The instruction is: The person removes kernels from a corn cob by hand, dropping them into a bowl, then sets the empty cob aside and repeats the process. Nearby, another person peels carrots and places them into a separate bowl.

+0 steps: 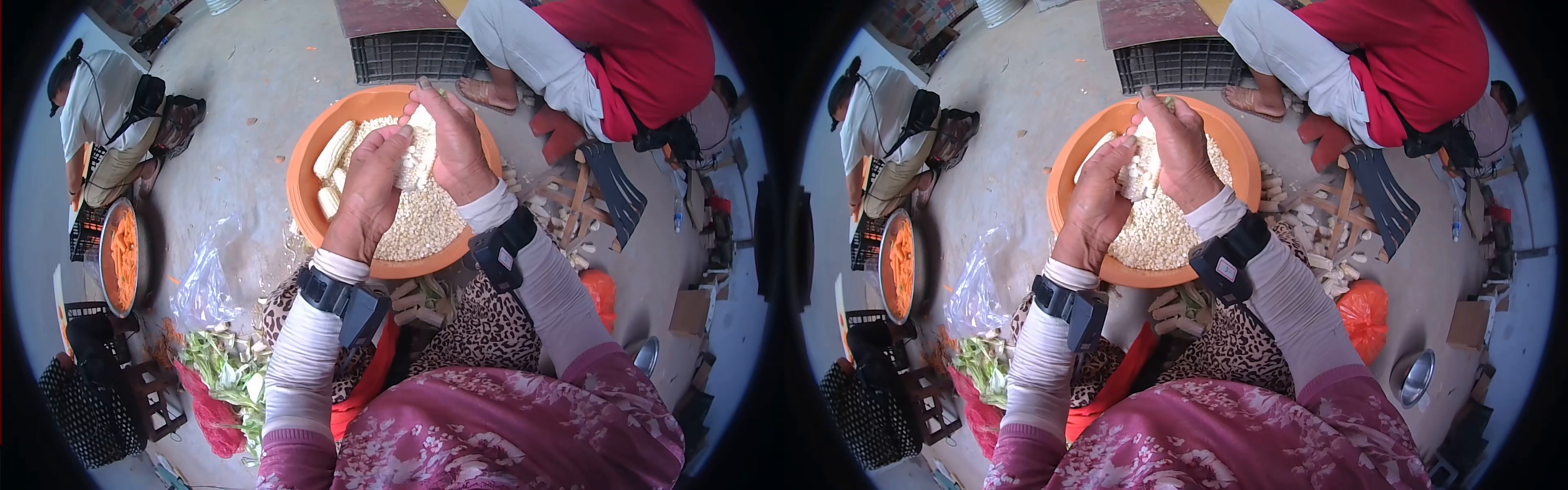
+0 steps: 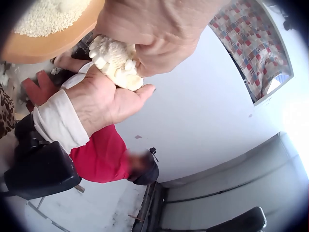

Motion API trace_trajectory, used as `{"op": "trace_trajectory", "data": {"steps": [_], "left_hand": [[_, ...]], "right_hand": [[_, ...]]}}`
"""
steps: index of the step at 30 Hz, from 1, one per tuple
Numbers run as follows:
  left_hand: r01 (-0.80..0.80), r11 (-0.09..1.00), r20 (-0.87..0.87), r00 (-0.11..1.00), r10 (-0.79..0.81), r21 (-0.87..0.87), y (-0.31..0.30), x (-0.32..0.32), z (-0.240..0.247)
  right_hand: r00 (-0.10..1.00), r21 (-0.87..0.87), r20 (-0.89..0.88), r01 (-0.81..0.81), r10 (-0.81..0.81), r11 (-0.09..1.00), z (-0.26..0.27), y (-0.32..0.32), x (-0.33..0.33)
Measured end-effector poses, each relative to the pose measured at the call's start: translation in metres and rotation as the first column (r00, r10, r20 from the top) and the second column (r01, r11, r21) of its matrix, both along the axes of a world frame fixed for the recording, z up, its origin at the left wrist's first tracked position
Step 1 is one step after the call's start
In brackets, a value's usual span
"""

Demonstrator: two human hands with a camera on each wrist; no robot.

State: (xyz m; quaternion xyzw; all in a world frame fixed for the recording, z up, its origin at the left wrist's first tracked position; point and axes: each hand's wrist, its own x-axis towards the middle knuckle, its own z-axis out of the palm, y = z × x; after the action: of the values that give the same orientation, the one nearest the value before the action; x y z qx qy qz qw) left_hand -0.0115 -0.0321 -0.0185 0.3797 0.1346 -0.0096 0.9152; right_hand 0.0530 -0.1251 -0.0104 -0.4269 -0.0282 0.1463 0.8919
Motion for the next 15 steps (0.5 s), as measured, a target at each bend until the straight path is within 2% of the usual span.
{"op": "trace_trajectory", "data": {"steps": [6,8,15], "left_hand": [[0.087,0.996,-0.100,0.991,-0.086,0.010,0.008,-0.003,0.009],[0.147,0.985,-0.188,0.974,-0.129,0.086,0.010,-0.004,0.012],[0.150,0.989,-0.157,0.977,-0.148,0.001,0.010,-0.005,0.014]], "right_hand": [[1.000,-0.007,0.001,0.007,-0.007,1.000,0.000,0.001,0.000],[0.998,-0.032,0.055,0.027,-0.025,0.999,-0.001,0.002,0.002],[0.990,-0.103,0.141,0.038,-0.024,0.994,0.002,0.002,0.000]]}}
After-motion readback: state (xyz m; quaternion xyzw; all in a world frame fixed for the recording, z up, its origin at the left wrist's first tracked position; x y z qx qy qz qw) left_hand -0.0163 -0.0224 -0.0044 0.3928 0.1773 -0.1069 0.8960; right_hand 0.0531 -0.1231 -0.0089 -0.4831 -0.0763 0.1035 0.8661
